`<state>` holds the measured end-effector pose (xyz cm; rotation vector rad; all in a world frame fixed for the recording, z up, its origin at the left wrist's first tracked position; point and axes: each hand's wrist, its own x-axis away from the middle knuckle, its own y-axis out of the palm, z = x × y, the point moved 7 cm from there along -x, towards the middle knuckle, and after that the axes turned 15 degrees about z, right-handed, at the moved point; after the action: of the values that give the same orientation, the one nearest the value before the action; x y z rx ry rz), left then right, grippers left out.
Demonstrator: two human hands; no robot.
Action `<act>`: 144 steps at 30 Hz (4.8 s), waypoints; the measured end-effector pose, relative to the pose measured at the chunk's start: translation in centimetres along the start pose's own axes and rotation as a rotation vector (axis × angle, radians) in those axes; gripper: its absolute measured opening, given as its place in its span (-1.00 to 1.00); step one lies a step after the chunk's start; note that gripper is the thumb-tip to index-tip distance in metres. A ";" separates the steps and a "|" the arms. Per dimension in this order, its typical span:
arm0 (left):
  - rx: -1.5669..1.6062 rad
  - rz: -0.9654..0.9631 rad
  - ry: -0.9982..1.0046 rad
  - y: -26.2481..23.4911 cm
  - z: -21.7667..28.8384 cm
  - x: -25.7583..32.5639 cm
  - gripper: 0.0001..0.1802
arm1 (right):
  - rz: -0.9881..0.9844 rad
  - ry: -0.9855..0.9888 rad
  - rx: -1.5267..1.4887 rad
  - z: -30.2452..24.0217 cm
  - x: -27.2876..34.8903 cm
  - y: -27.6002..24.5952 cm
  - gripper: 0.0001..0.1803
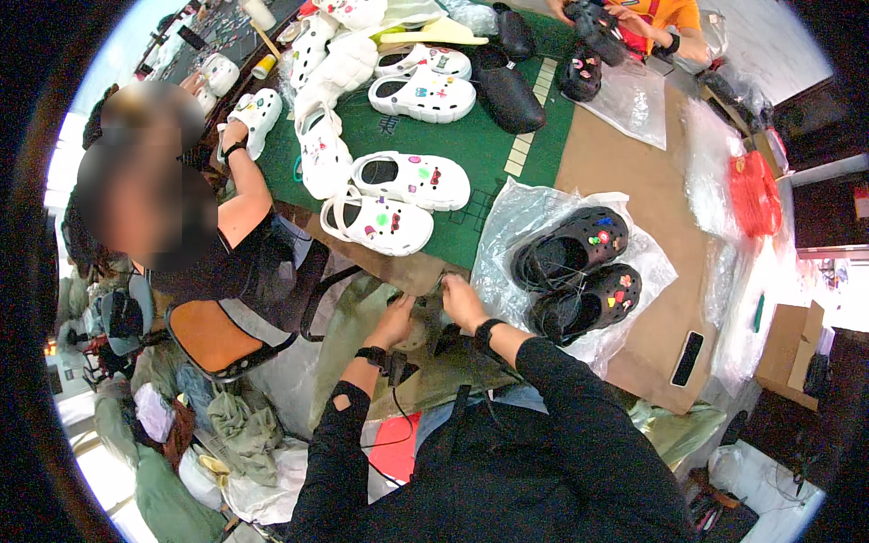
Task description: Packing decorated clog-style shoes into plastic bags.
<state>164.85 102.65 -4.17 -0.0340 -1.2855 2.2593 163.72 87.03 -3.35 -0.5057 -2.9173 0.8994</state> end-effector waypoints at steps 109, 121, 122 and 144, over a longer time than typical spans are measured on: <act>1.278 0.636 0.374 -26.3 32.3 -2.6 -0.75 | -0.332 0.176 -1.030 -19.6 4.8 -21.8 -0.88; 2.418 -0.155 0.359 -29.6 34.5 -0.9 -0.65 | -0.530 0.131 -1.300 -23.2 3.7 -22.1 -0.94; 2.452 -0.167 0.378 -29.8 34.6 -0.8 -0.69 | -0.511 0.090 -1.288 -23.4 3.6 -22.1 -0.93; 2.213 -0.289 0.171 -25.0 36.6 -1.7 -0.61 | -0.074 0.048 -0.861 -19.9 -0.7 -22.7 -0.83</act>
<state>167.05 82.95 35.54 0.6242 1.5015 2.0535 160.50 79.91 25.85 -0.4151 -3.1138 -0.4257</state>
